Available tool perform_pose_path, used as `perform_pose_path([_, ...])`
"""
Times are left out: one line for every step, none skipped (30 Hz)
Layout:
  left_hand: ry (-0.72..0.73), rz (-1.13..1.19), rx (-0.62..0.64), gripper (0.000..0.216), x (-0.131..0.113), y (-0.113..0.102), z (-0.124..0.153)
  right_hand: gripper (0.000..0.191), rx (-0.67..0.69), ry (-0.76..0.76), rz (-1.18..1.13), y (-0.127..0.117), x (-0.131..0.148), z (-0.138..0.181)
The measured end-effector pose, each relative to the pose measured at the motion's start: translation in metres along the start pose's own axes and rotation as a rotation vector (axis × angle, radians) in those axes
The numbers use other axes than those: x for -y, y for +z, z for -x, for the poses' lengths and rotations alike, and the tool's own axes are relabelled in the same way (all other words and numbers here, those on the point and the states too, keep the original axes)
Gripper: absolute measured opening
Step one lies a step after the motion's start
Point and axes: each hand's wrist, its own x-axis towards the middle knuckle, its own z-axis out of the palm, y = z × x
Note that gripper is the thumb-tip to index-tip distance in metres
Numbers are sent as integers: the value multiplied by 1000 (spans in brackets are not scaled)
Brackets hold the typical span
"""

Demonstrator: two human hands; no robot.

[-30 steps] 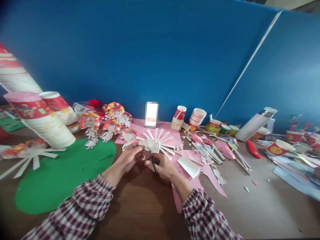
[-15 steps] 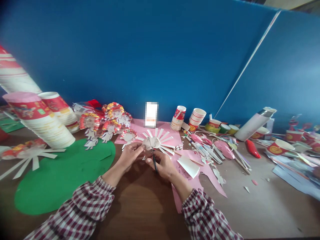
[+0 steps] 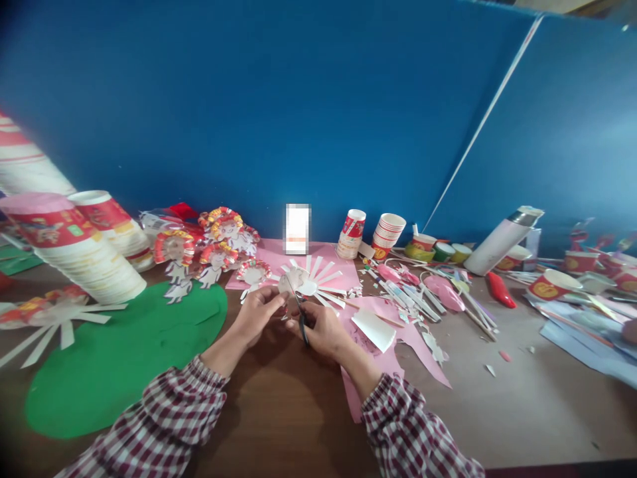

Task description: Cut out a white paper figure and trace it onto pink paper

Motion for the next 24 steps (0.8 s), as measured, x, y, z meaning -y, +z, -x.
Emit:
perform_pose_path([-17, 35, 3, 18, -1, 1, 1, 25, -1, -13, 14, 0, -1, 0])
perform_pose_path([-23, 66, 5, 17, -2, 2, 1, 25, -3, -28, 30, 0, -2, 0])
perform_pose_path([-23, 91, 7, 18, -2, 3, 2, 25, -7, -41, 51, 0, -3, 0])
perform_pose_path([-20, 108, 11, 19, -3, 3, 2, 24, -16, -47, 78, 1, -4, 0])
perform_pose_path([-16, 117, 14, 21, -3, 4, 2, 24, -26, -47, 113, 1, -5, -1])
perform_pose_path([-17, 121, 17, 22, -3, 4, 2, 24, -38, -45, 152, 1, -5, -1])
perform_pose_path([-22, 121, 24, 23, -2, 4, 2, 24, -49, -42, 190, 0, -5, -1])
perform_pose_path([-26, 117, 26, 23, -1, 4, 1, 24, -61, -39, 224, 0, -5, -1])
perform_pose_path([-26, 110, 25, 24, 0, 3, 1, 24, -69, -37, 251, 0, -5, -1])
perform_pose_path([-26, 98, 21, 24, 2, 2, 0, 23, -74, -36, 270, 0, -5, -1])
perform_pose_path([-25, 78, 16, 24, 3, 1, -1, 23, -77, -35, 284, 0, -4, -1])
perform_pose_path([-24, 51, 9, 24, 4, 0, -2, 23, -79, -33, 297, 0, -4, 0])
perform_pose_path([-23, 19, 4, 24, 5, -1, -2, 24, -80, -32, 312, 0, -3, 0])
perform_pose_path([-19, -15, 2, 23, 5, -3, -3, 25, -80, -30, 328, -1, -2, 0])
perform_pose_path([-13, -44, 5, 23, 5, -4, -4, 25, -81, -28, 344, -1, -2, 1])
perform_pose_path([-3, -68, 11, 22, 5, -5, -4, 26, -82, -25, 359, -1, -1, 1])
perform_pose_path([8, -85, 18, 22, 5, -6, -5, 27, -83, -19, 373, -1, -1, 1])
perform_pose_path([17, -95, 25, 21, 5, -7, -5, 28, -84, -11, 386, -1, -1, 1])
perform_pose_path([24, -101, 32, 21, 5, -7, -5, 28, -84, -5, 398, -2, -1, 1])
perform_pose_path([28, -105, 35, 21, 5, -7, -6, 28, -82, -1, 406, -2, -1, 2])
perform_pose_path([33, -108, 35, 21, 6, -7, -6, 28, -82, 0, 413, -2, -1, 2])
perform_pose_path([35, -113, 30, 22, 6, -7, -6, 28, -83, -1, 416, -2, -1, 2])
perform_pose_path([35, -116, 19, 22, 7, -6, -6, 27, -88, -3, 413, -2, -1, 2])
perform_pose_path([34, -118, 6, 22, 7, -6, -6, 27, -94, -5, 404, -2, -1, 1])
